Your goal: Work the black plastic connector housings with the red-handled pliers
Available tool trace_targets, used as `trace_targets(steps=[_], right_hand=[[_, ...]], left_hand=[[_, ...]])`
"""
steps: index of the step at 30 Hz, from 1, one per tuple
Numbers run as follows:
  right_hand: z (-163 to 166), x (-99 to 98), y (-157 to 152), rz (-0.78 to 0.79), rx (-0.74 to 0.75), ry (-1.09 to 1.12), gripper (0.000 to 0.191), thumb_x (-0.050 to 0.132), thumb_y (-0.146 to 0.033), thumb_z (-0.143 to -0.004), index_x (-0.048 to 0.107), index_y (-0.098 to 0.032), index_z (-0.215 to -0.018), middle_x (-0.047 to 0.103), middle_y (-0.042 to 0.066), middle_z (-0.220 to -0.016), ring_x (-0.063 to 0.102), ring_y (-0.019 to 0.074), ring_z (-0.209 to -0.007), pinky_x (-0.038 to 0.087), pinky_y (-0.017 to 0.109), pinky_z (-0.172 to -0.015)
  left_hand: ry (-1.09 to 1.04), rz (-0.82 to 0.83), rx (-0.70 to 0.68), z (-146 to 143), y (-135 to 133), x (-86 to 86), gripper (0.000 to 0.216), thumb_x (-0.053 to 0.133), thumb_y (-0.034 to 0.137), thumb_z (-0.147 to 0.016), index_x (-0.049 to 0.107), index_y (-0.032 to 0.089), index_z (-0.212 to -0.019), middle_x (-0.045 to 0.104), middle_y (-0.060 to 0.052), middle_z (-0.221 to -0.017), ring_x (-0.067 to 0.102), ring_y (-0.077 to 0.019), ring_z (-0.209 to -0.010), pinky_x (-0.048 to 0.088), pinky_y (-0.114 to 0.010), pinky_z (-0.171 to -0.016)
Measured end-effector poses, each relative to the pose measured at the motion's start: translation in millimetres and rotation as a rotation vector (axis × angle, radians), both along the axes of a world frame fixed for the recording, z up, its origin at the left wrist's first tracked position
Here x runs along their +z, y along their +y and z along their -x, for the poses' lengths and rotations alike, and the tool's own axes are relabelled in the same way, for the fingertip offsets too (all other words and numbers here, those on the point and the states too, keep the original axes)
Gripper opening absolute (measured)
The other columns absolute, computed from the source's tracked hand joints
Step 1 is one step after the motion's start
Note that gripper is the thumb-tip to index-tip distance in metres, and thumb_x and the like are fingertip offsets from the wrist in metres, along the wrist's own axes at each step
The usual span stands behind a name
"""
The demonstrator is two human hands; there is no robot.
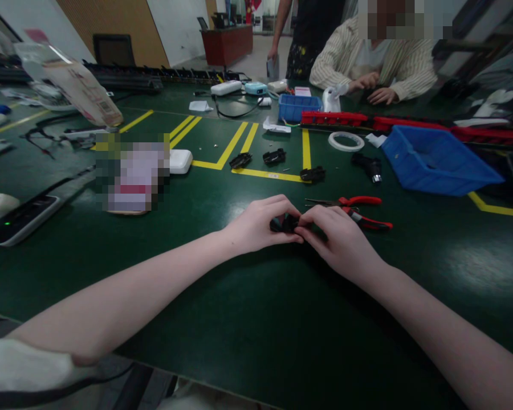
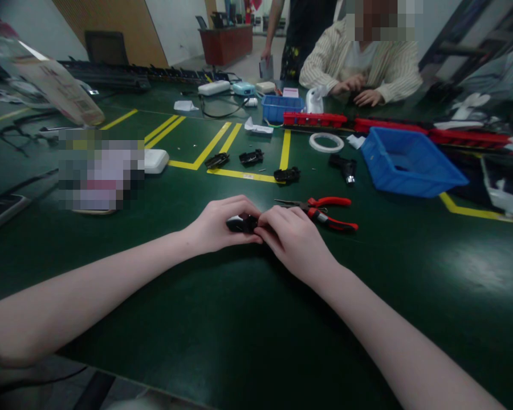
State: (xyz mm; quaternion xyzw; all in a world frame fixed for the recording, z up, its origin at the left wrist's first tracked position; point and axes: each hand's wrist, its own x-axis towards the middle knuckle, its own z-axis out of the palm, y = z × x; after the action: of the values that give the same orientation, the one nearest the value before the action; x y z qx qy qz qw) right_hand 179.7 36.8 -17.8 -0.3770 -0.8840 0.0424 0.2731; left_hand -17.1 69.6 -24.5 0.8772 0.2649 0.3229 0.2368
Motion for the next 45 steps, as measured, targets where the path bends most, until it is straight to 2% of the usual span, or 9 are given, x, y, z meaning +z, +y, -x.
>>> trace_targets(steps=[4,7,16,20,25,30,35,40,45], right_hand=[[-0.4,-5.3,3.0,0.278,-0.044,0.212,0.009,0.059,-0.024,-0.086,0.061,-0.018,-0.079,0.064,0.001,-0.077,0.058,0.0146,-0.073,0.043,0.031,-0.070],[2.1,-6.6,5.2,0.354,-0.054,0.292,0.012,0.062,-0.026,-0.084,0.063,-0.018,-0.075,0.063,0.001,-0.075,0.058,0.0146,-0.071,0.044,0.032,-0.070],[-1.6,-7.9,4.9,0.268,0.000,0.210,0.011,0.062,-0.029,-0.084,0.066,-0.018,-0.086,0.063,0.005,-0.088,0.060,0.0164,-0.083,0.048,0.034,-0.076],[-12.9,-7.4,9.1,0.157,-0.068,0.199,0.017,0.059,-0.031,-0.086,0.064,-0.019,-0.096,0.062,0.007,-0.096,0.060,0.0182,-0.089,0.050,0.036,-0.079],[-53.6,-3.0,23.2,-0.051,-0.174,-0.148,0.036,0.059,-0.038,-0.084,0.059,-0.016,-0.113,0.059,0.014,-0.114,0.056,0.0277,-0.105,0.047,0.048,-0.088],[-103.7,-13.3,25.4,0.060,-0.363,-0.263,0.061,0.053,-0.056,-0.084,0.049,-0.017,-0.130,0.053,0.016,-0.127,0.051,0.0316,-0.115,0.044,0.052,-0.093],[-114.1,-22.8,18.6,0.079,-0.507,-0.183,0.070,0.053,-0.065,-0.078,0.050,-0.014,-0.126,0.055,0.016,-0.116,0.056,0.0294,-0.105,0.048,0.045,-0.088],[-107.6,-17.5,13.6,0.072,-0.548,-0.184,0.052,0.055,-0.062,-0.078,0.058,-0.016,-0.103,0.058,0.011,-0.102,0.057,0.0246,-0.092,0.051,0.039,-0.079],[-105.7,-13.5,11.5,0.048,-0.541,-0.183,0.050,0.059,-0.058,-0.076,0.058,-0.017,-0.104,0.062,0.010,-0.101,0.060,0.0233,-0.085,0.051,0.037,-0.069]], left_hand=[[0.135,-0.017,0.049,0.3,1.4,0.5,0.030,0.073,0.039,-0.077,0.061,0.018,-0.094,0.065,-0.002,-0.092,0.061,-0.0166,-0.085,0.043,-0.029,-0.075],[0.250,-0.062,0.057,0.5,1.8,1.6,0.030,0.072,0.042,-0.078,0.061,0.018,-0.091,0.065,-0.001,-0.092,0.061,-0.0189,-0.090,0.038,-0.031,-0.078],[0.312,-0.030,0.071,-0.6,2.8,1.0,0.024,0.066,0.036,-0.084,0.061,0.018,-0.099,0.064,-0.003,-0.102,0.059,-0.0211,-0.097,0.041,-0.035,-0.083],[0.265,0.001,0.071,0.0,3.7,2.0,0.022,0.066,0.029,-0.084,0.061,0.018,-0.103,0.063,-0.005,-0.104,0.058,-0.0215,-0.098,0.046,-0.039,-0.086],[0.219,0.052,0.069,1.3,3.4,2.7,0.015,0.065,0.022,-0.084,0.064,0.018,-0.099,0.061,-0.006,-0.109,0.058,-0.0221,-0.101,0.050,-0.043,-0.088],[0.184,0.082,0.050,0.5,7.1,0.9,0.014,0.065,0.021,-0.084,0.066,0.020,-0.098,0.061,-0.006,-0.110,0.059,-0.0218,-0.102,0.051,-0.044,-0.088],[0.183,0.131,0.049,-2.7,11.7,0.6,0.013,0.067,0.019,-0.083,0.068,0.020,-0.096,0.060,-0.006,-0.112,0.058,-0.0212,-0.105,0.048,-0.043,-0.093],[0.200,0.201,0.070,-2.9,11.5,3.4,0.013,0.065,0.022,-0.084,0.067,0.020,-0.097,0.060,-0.005,-0.112,0.057,-0.0220,-0.107,0.048,-0.043,-0.093],[0.196,0.248,0.077,-1.9,8.7,4.7,0.014,0.062,0.022,-0.085,0.066,0.022,-0.098,0.058,-0.005,-0.117,0.055,-0.0223,-0.110,0.044,-0.044,-0.098]])
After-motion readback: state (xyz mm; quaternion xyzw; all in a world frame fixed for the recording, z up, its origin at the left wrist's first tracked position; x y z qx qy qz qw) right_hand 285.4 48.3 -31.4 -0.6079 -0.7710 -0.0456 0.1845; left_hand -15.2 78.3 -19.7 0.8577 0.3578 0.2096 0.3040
